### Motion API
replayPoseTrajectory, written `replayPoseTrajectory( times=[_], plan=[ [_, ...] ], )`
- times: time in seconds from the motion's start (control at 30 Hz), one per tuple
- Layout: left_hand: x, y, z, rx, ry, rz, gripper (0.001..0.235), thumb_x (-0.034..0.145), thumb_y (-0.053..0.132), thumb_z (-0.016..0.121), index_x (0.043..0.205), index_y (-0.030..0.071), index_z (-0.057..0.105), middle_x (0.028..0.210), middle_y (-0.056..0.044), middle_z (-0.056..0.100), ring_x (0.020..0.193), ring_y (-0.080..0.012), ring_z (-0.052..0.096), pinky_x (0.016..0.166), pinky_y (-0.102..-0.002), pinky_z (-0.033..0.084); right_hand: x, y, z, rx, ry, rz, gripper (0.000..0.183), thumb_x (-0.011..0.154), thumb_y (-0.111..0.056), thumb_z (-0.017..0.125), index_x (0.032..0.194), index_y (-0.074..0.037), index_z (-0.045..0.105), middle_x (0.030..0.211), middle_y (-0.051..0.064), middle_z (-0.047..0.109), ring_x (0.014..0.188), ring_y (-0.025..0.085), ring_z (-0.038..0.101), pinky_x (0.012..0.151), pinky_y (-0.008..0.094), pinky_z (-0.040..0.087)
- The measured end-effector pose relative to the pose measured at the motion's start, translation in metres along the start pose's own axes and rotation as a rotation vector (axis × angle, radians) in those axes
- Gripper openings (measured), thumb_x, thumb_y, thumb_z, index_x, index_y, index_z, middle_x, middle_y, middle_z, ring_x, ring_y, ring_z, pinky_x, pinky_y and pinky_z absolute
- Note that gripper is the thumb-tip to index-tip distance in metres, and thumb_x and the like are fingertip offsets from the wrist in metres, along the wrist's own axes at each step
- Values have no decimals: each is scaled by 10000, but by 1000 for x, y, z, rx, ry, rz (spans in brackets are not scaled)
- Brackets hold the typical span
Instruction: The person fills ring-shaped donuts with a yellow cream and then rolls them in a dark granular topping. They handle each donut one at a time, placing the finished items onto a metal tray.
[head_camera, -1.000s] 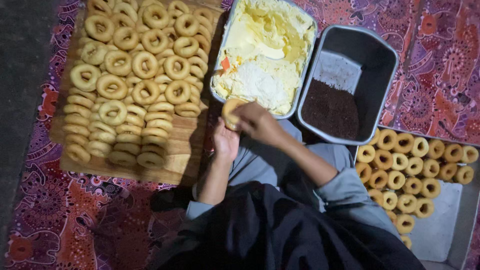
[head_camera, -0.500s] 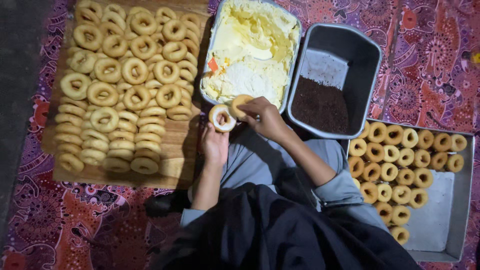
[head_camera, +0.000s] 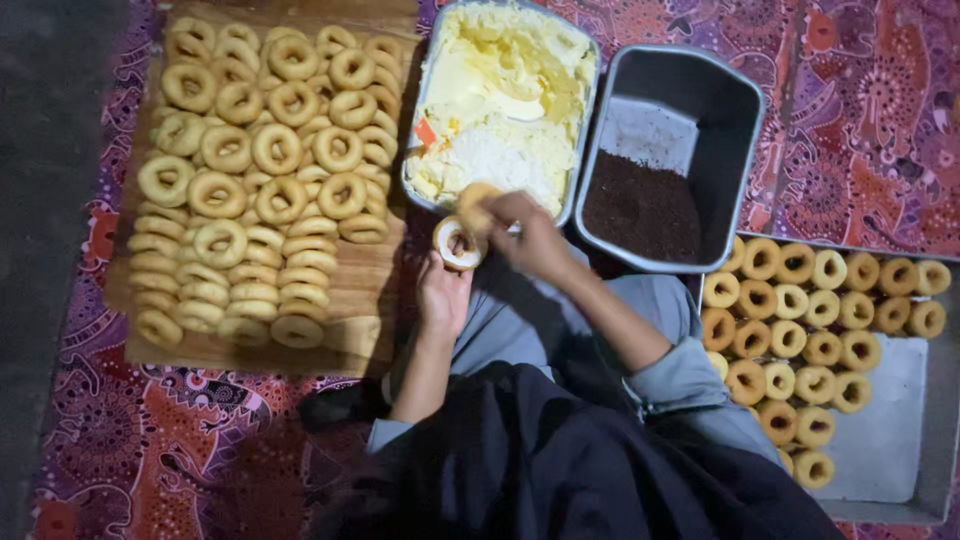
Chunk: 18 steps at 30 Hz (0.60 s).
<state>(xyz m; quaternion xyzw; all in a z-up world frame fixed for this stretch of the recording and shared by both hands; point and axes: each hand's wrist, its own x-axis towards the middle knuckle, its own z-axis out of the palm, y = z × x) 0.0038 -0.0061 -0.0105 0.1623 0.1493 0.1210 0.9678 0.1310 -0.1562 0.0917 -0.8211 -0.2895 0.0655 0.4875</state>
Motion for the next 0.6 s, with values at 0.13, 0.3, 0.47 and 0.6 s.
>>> replayPoseTrajectory(
  times=[0.13,0.3,0.47,0.6],
  plan=[
    [2,-10,5,47,-32,-63,595,1050,368,595,1475,-28,463,1511,-166,509,1421,-299,464,1229,-485,327,-25,-3,-7,-48,39,-130,294,865,-41,750,1158,-29,738,1071,153,733,983,276,709,879,375,574],
    [4,-42,30,160,-103,-183,614,1015,379,565,1461,-29,455,1497,-153,529,1423,-283,480,1217,-485,347,-41,15,-50,-74,262,110,368,828,-90,806,1175,-9,714,1040,166,721,815,255,727,745,334,583],
    [20,-93,55,209,-125,-372,550,1051,331,536,1459,-30,464,1441,-162,537,1372,-284,500,1181,-486,378,-75,94,-98,-209,339,104,291,858,-112,778,1132,-26,729,1061,187,743,900,300,723,812,386,585],
    [54,-139,75,463,-235,-437,433,1062,244,637,1372,-55,589,1357,-224,568,1276,-307,552,1122,-455,436,-91,167,-153,-551,277,416,221,831,-129,782,1017,-17,739,947,185,737,893,367,683,825,451,548]
  ],
)
